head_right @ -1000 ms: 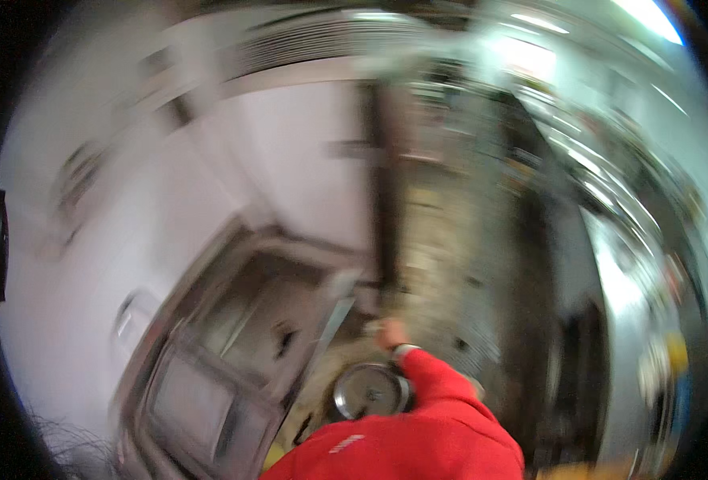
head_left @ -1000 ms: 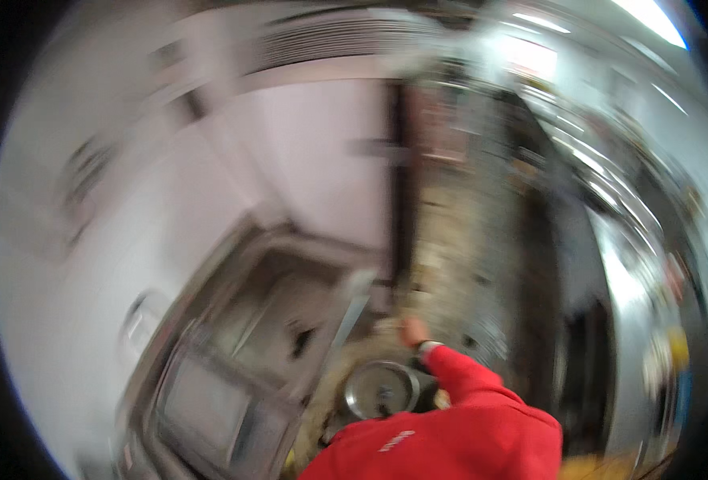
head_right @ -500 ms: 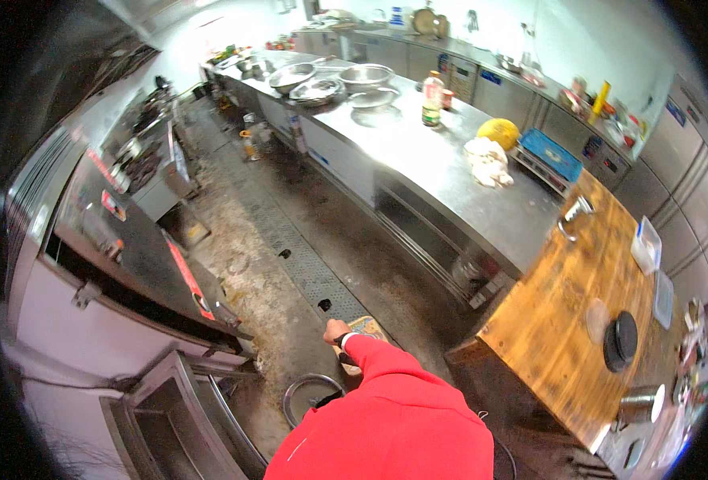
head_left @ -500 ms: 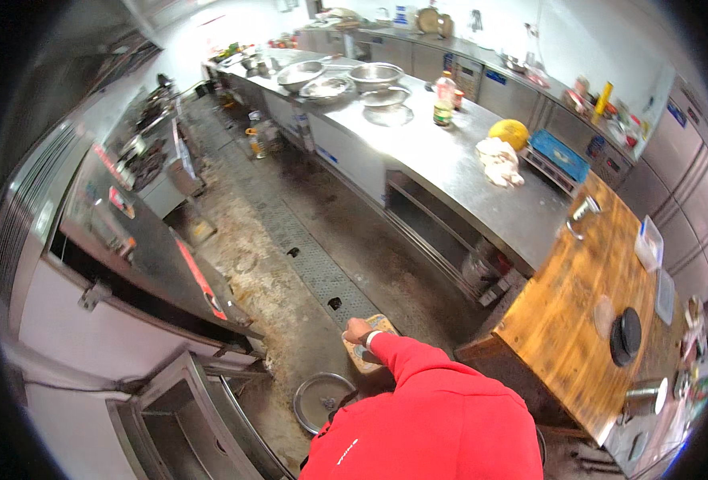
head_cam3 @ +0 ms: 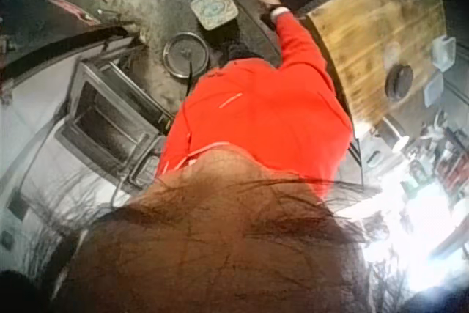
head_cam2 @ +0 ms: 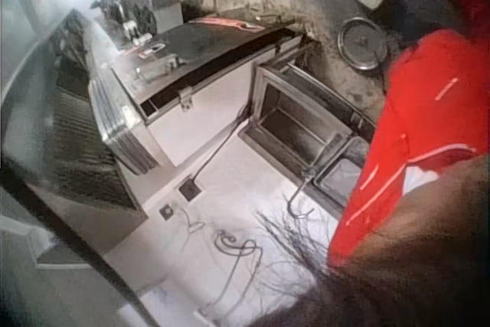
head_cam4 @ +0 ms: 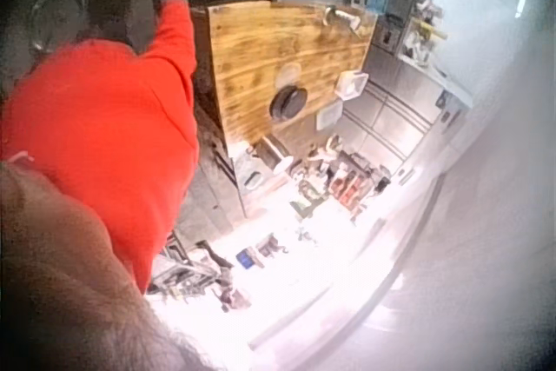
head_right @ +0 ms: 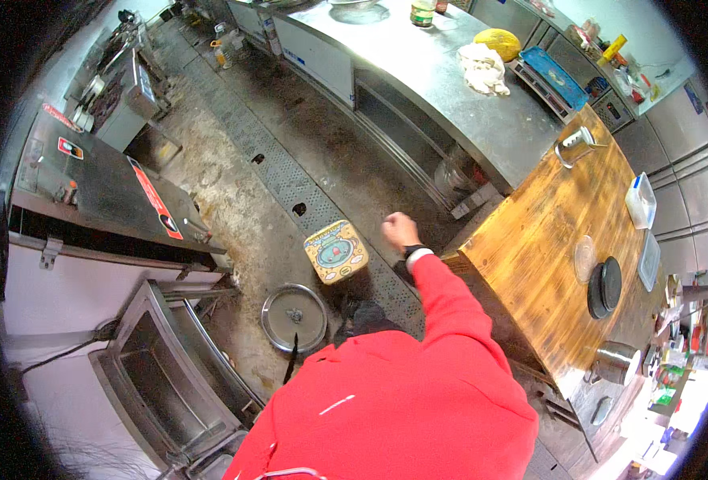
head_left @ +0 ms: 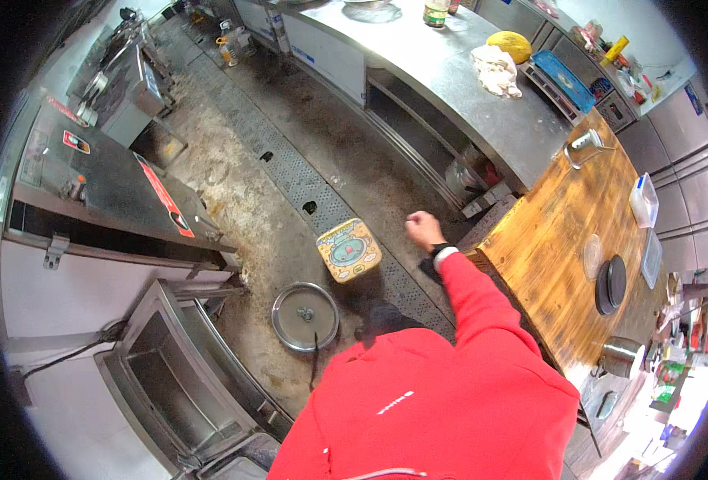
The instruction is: The person wipes a stainless steel sink and countertop with a dark cloth, then scrubs and rinses a metal tray in the sink using a white brush and running water. The tray is wiped dry with the cloth and placed on the counter.
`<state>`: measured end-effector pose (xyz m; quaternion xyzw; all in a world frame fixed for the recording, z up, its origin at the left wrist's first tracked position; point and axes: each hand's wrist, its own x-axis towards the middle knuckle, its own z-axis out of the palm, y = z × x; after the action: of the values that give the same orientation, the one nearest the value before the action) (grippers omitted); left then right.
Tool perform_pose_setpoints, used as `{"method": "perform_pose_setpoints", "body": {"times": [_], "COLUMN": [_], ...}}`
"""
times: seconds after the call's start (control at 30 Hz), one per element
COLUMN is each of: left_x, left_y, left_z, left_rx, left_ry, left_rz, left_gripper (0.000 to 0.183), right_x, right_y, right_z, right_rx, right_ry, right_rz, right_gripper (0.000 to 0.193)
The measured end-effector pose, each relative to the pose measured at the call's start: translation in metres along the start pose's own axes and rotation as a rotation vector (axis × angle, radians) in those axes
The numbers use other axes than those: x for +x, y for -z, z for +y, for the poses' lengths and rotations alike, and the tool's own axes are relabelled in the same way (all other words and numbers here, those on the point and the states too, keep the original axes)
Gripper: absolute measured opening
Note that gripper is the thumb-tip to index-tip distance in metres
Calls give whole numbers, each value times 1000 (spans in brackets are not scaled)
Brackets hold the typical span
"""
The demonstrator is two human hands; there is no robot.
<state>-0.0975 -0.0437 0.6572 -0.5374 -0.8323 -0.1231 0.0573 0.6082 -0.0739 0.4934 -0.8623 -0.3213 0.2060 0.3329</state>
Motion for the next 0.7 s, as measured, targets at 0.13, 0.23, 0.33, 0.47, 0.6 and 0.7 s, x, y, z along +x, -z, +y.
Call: {"method": "perform_pose_setpoints", "body": {"times": [0.13, 0.23, 0.33, 0.47, 0.6, 0.7], "left_x": [-29, -92, -202, -354, -533, -661], "left_y": [32, 80, 84, 56, 65, 74], "left_z": [-76, -153, -206, -188, -109, -26], "left_rx": [200, 650, 977, 749, 618, 419], "left_ry": [195, 461, 671, 1148, 1720, 2208], "left_rz": [4, -118, -457, -336, 198, -89], "left_gripper": [21, 22, 23, 24, 31, 33], "right_x": [-24, -46, -40, 9, 12, -28], "right_y": [54, 63, 6, -94, -149, -194], "right_z": [47, 74, 70, -1, -138, -238], "right_rx": [143, 319, 369, -168, -87, -77], "right_ry": [-205, 5, -75, 303, 615, 1030], "right_rz": [-16, -297, -510, -1077, -1135, -1149], "right_gripper": [27, 22, 26, 57, 23, 20]}}
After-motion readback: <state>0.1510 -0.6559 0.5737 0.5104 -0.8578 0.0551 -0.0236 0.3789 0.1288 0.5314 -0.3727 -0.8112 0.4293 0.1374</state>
